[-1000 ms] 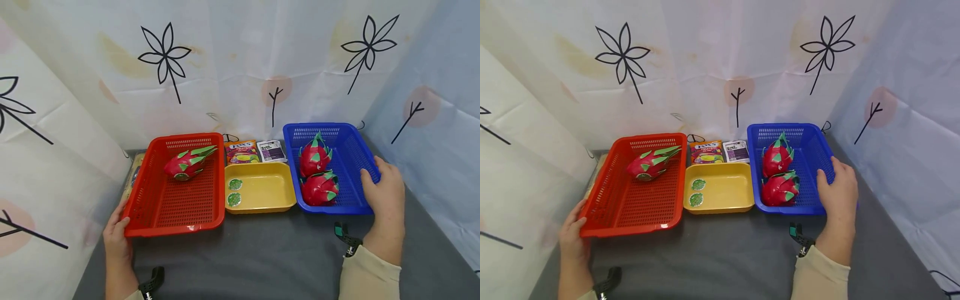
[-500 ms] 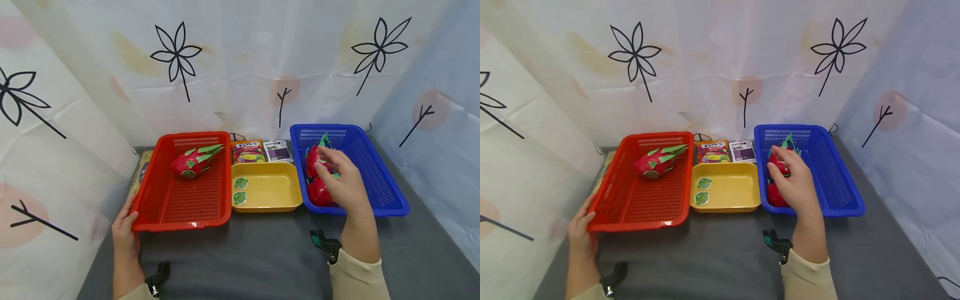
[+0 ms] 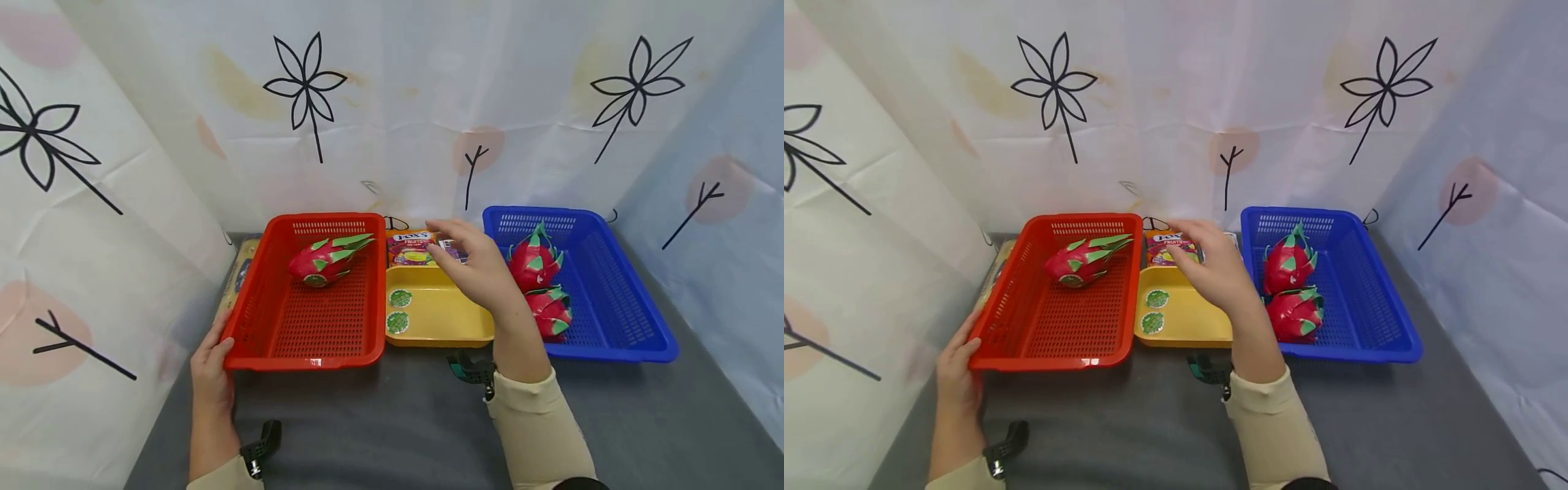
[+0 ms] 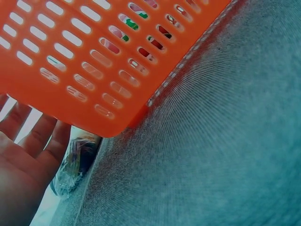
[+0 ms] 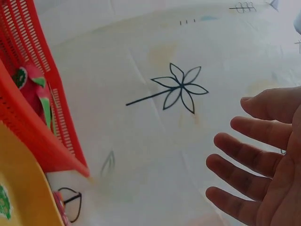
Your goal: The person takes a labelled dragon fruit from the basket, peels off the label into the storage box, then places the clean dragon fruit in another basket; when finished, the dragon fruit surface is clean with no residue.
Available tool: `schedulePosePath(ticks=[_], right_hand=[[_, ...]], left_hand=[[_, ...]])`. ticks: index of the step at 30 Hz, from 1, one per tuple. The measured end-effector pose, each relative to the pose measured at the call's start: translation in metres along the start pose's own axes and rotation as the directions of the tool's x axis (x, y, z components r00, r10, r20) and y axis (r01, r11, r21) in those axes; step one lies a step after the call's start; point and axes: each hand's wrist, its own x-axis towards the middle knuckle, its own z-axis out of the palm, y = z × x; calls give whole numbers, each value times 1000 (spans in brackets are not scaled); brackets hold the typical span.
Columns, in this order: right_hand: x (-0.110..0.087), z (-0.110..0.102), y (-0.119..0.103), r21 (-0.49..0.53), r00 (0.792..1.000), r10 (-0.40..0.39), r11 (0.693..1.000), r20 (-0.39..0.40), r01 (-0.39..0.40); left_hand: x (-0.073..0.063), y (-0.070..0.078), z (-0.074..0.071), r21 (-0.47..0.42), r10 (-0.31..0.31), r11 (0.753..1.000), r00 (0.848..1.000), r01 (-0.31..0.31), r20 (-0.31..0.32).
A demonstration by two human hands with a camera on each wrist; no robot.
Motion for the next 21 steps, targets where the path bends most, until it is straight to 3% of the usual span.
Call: schedulePosePath(ticks=[7,12,17,21], right_hand=[[48,47,-1,93,981,12,995,195,-31],[80,84,9,123,932,78,984,354,-129],[104,117,21,73,889,148,977,432,-198],[118,139,34,-24,854,208,974,477,-224]], left_hand=[[0,1,-1,19,-1,1000,1000,1,-13],[-1,2,-1,23,-10,1000,1000,10,-6],[-1,2,-1,25,-13,1000,1000,13,7],[0,2,0,18,-3,1000,1000,3,8]])
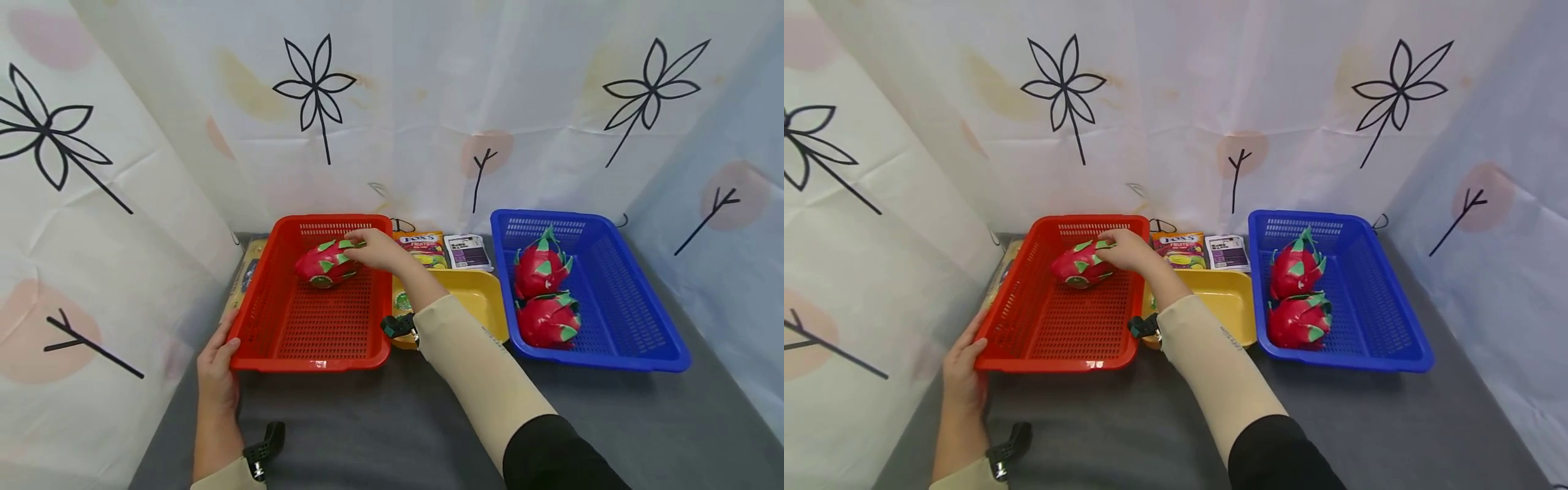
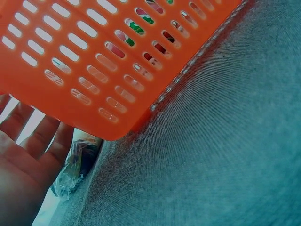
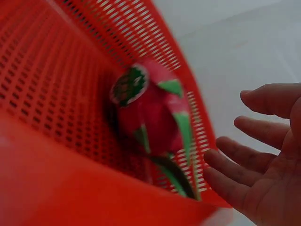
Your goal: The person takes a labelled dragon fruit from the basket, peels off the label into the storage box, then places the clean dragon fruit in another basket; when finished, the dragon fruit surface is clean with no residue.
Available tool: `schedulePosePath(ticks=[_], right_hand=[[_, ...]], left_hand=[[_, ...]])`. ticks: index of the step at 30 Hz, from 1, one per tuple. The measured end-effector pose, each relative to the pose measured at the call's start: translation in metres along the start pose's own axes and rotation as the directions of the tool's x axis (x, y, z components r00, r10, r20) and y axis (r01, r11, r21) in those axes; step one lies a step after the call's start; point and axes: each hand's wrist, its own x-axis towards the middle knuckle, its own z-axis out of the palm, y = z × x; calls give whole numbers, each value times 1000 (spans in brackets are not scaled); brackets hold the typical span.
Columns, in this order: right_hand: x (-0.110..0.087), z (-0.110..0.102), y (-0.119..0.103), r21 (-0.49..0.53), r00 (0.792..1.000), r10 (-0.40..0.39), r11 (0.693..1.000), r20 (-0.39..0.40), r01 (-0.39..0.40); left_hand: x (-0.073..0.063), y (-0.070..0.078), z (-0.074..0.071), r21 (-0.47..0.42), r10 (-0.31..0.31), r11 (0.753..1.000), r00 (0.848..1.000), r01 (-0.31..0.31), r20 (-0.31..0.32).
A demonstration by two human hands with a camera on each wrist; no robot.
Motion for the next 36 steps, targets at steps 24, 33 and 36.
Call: schedulePosePath(ticks=[24,33,36], right_hand=[[36,25,7,-366,996,82,928,34,-64],[37,30,2,-460,999,5,888,51,19],[36,32,-5,-481,999,-9,876,45,30]], left_hand=[[1,1,3,6,-19,1000,1000,19,-1],[1,0,0,17,-26,1000,1000,26,-5],[1,0,-1,25,-34,999,999,34,-4]])
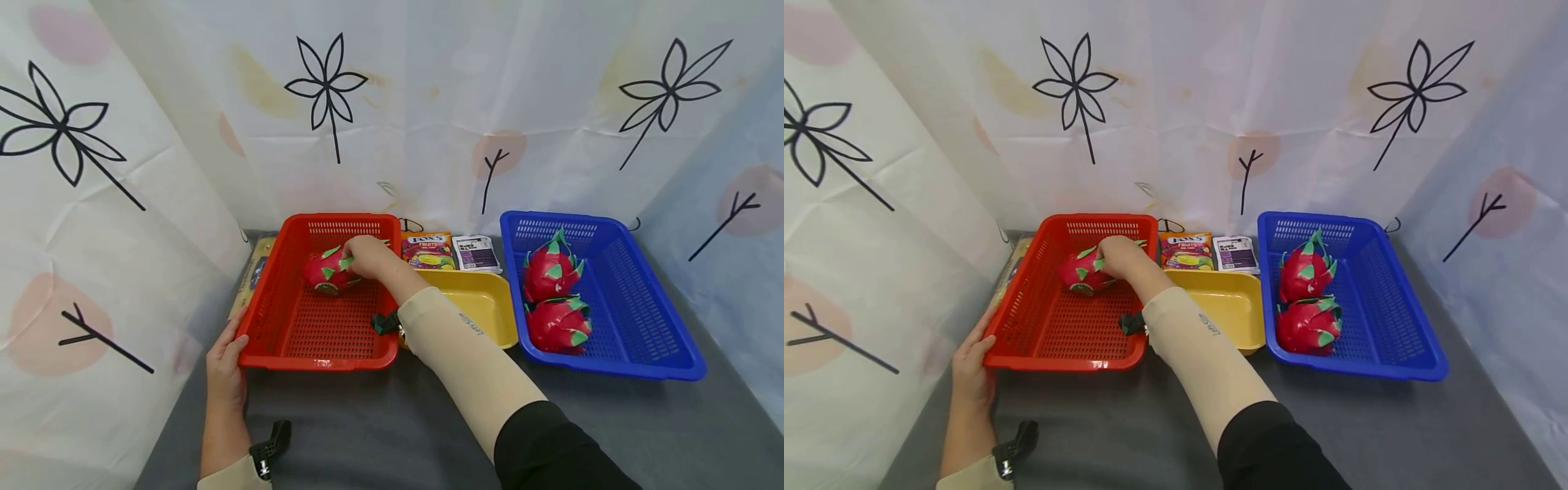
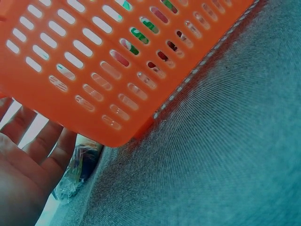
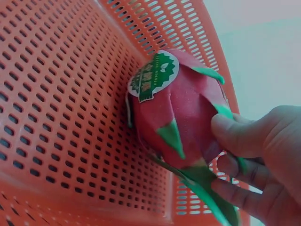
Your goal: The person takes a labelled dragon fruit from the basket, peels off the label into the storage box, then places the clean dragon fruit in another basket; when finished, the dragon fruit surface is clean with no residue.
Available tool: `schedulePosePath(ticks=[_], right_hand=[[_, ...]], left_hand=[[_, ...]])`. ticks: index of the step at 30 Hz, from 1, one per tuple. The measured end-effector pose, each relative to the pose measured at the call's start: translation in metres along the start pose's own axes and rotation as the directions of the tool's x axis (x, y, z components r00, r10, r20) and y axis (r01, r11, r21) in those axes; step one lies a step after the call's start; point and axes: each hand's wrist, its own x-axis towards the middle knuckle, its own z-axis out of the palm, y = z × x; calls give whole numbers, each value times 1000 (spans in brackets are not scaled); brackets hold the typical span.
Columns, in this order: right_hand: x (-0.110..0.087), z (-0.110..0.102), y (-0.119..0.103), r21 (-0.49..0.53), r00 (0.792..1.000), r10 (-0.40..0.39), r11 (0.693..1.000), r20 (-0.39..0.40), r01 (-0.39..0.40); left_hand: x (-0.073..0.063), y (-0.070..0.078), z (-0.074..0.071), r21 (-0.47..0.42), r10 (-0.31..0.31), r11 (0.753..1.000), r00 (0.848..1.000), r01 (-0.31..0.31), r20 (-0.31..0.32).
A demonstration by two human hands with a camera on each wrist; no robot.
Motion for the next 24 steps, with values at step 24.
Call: schedulePosePath(ticks=[24], right_hand=[[-75,-61,-30,335,976,-98,929,-194,160]], left_hand=[[-1,0,2,8,-28,1000,999,28,-15]])
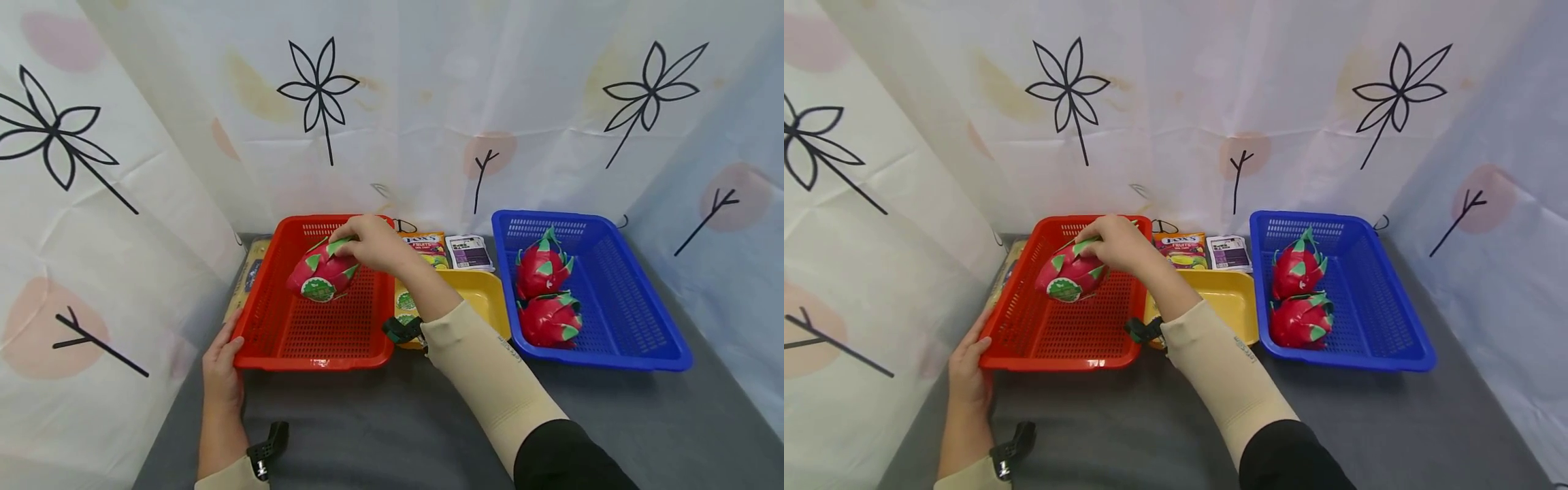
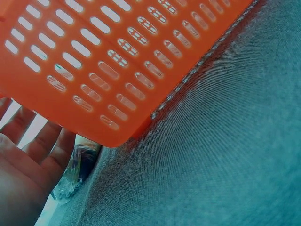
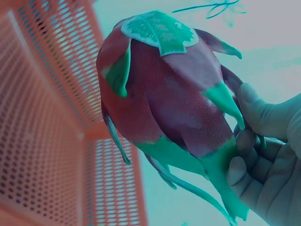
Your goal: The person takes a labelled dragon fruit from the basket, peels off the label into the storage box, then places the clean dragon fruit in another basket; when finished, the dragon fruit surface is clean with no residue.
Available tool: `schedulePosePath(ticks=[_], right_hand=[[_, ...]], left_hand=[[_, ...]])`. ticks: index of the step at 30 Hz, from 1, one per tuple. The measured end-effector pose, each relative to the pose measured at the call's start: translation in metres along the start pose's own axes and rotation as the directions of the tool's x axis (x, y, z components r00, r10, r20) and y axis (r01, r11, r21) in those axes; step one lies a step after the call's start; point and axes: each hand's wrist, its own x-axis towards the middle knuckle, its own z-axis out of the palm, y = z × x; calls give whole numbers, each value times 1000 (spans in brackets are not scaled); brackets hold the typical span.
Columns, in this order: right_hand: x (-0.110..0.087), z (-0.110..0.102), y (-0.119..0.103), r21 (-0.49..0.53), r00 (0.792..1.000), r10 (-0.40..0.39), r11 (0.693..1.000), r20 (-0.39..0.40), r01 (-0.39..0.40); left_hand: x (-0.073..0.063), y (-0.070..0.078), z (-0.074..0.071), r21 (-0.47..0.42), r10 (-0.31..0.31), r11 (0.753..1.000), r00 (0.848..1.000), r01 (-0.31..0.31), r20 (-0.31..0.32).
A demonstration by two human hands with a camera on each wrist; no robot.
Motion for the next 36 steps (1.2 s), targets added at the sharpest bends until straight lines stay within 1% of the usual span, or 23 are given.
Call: schedulePosePath(ticks=[6,11,13,15,19,23,25,28,31,36], right_hand=[[-37,-16,-13,171,997,1,985,-78,12],[-77,-30,-14,287,985,8,957,-171,42],[-95,-34,-11,319,975,20,946,-220,53],[-113,-38,-8,351,963,56,935,-264,42],[-148,-42,-3,409,929,173,912,-327,-26],[-181,-44,-1,440,893,256,895,-369,-75],[-197,-43,1,445,881,280,891,-380,-91],[-220,-39,5,444,874,295,890,-387,-104],[-242,-31,12,440,875,298,891,-382,-111],[-277,-12,25,458,875,337,875,-349,-155]], left_hand=[[-1,2,0,10,-18,1000,1000,18,-10],[0,1,1,-7,-8,1000,1000,8,-3],[0,0,1,-13,-7,1000,1000,7,0],[0,0,2,-12,-5,1000,1000,5,1],[-1,0,1,-17,-6,1000,1000,6,0],[-1,0,0,-35,-10,999,1000,10,-3],[-1,0,0,-42,-5,999,1000,5,-3],[0,-1,0,-50,7,999,1000,-7,-4],[0,-1,0,-47,13,999,1000,-14,-11],[-1,-2,2,-46,22,999,1000,-23,-6]])
